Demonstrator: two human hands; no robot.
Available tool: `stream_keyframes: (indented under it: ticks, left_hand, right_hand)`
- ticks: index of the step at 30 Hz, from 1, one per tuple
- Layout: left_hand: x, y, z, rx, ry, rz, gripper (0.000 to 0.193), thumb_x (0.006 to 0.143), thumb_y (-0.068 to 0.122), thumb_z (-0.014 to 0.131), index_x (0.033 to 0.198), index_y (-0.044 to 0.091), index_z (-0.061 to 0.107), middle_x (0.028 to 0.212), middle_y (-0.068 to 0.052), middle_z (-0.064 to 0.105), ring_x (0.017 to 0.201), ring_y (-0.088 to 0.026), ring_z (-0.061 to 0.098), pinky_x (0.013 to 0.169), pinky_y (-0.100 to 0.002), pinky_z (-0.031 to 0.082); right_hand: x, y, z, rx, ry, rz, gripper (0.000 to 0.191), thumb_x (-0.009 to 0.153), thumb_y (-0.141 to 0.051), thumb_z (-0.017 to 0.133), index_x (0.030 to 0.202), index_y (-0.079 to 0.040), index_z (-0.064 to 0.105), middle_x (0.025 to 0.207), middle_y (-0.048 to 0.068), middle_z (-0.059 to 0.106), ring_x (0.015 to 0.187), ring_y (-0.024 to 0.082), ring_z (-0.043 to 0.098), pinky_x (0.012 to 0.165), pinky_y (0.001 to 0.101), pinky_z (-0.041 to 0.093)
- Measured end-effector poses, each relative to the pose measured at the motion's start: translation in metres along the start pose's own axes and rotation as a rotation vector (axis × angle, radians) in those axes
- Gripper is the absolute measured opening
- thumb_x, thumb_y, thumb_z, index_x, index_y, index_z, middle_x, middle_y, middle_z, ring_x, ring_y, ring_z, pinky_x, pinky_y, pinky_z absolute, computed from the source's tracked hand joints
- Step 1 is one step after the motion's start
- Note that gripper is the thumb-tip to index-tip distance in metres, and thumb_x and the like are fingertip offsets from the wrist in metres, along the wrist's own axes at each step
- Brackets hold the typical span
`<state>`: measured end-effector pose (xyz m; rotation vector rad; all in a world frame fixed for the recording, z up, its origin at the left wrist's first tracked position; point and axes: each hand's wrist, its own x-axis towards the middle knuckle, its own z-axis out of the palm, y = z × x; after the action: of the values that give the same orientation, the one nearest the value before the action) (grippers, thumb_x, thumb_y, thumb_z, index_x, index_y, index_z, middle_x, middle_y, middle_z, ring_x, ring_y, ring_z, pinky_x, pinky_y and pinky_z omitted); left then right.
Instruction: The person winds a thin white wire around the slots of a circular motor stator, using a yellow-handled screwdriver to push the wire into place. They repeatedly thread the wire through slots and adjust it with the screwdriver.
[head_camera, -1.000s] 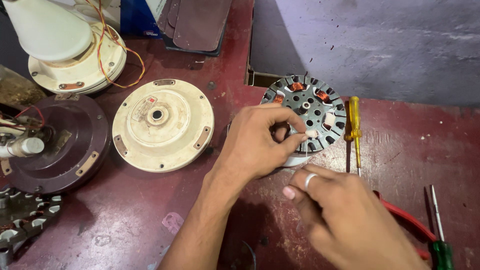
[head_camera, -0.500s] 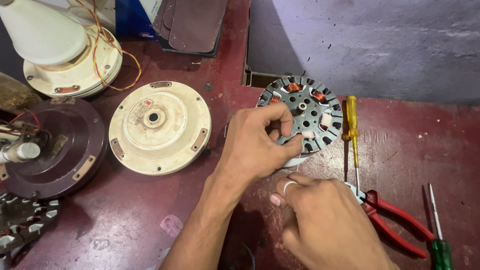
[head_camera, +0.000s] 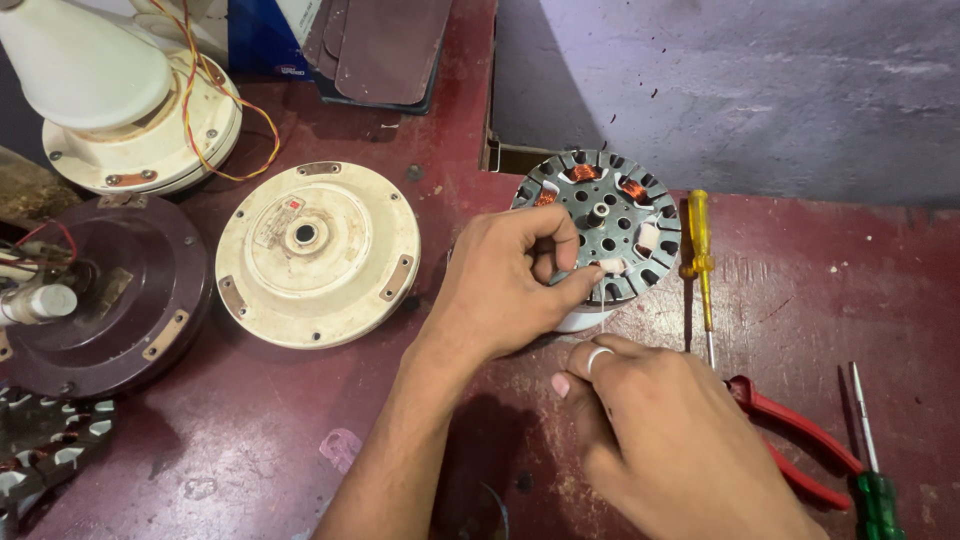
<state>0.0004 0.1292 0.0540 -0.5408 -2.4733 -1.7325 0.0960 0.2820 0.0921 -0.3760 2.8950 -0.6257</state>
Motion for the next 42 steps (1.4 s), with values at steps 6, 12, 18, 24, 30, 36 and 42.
stream_keyframes:
  ticks: [6,12,18,24,30,36,42]
  left_hand:
    - [0.000,-0.002,0.003,-0.016,0.027,0.021,0.032,0.071,0.020,0.085,0.069,0.008,0.055,0.053,0.000,0.048,0.050,-0.009,0.043,0.046,-0.030,0.036]
    - [-0.001,-0.003,0.004,-0.024,0.058,0.021,0.036,0.068,0.019,0.086,0.067,0.008,0.052,0.052,0.000,0.041,0.051,-0.008,0.036,0.045,-0.031,0.031]
    - [0.000,-0.001,0.002,-0.036,0.029,-0.055,0.037,0.069,0.019,0.086,0.066,0.007,0.051,0.050,0.000,0.042,0.050,-0.008,0.037,0.044,-0.031,0.031]
    - [-0.003,0.009,-0.012,-0.034,-0.086,-0.010,0.012,0.073,0.013,0.077,0.082,0.009,0.071,0.052,0.001,0.050,0.049,-0.008,0.046,0.047,-0.030,0.038]
    - [-0.009,0.022,-0.020,0.081,-0.354,-0.030,0.033,0.073,0.017,0.075,0.105,0.023,0.081,0.051,-0.005,0.059,0.046,-0.012,0.052,0.052,-0.031,0.047]
    - [-0.010,0.025,-0.023,0.011,-0.497,0.049,0.022,0.078,0.019,0.074,0.098,0.016,0.082,0.077,-0.001,0.079,0.059,-0.011,0.064,0.058,-0.030,0.053]
    - [-0.016,0.030,-0.024,0.021,-0.681,-0.010,0.026,0.083,0.028,0.073,0.103,0.013,0.079,0.072,-0.005,0.076,0.057,-0.013,0.063,0.056,-0.031,0.051]
  right_hand:
    - [0.002,0.000,0.011,0.011,0.034,-0.053,0.017,0.078,-0.012,0.066,0.092,-0.003,0.071,0.085,0.018,0.072,0.078,0.041,0.069,0.074,0.0525,0.050]
    - [0.005,0.000,0.018,0.056,0.099,-0.157,0.029,0.064,-0.007,0.063,0.091,-0.002,0.071,0.079,0.018,0.069,0.075,0.040,0.068,0.074,0.0519,0.051]
    - [0.007,-0.010,0.017,0.053,0.098,-0.077,0.014,0.075,-0.009,0.066,0.085,0.001,0.071,0.079,0.020,0.070,0.071,0.042,0.068,0.070,0.0542,0.049]
    - [-0.006,0.005,-0.002,0.049,0.061,-0.105,0.019,0.090,-0.024,0.073,0.093,-0.006,0.078,0.088,0.012,0.078,0.073,0.030,0.075,0.069,0.0422,0.056]
    - [-0.026,0.029,-0.033,0.007,0.195,-0.021,0.015,0.083,-0.025,0.079,0.093,-0.015,0.084,0.113,-0.001,0.080,0.056,0.009,0.072,0.050,0.0266,0.054]
    - [-0.029,0.021,-0.059,-0.024,0.307,0.412,0.018,0.086,-0.023,0.075,0.103,-0.021,0.084,0.092,0.006,0.083,0.066,0.015,0.073,0.055,0.0308,0.056]
    - [-0.026,0.024,-0.062,0.064,0.498,0.324,0.016,0.092,-0.020,0.074,0.104,-0.012,0.082,0.080,0.009,0.077,0.060,0.015,0.072,0.052,0.0308,0.056]
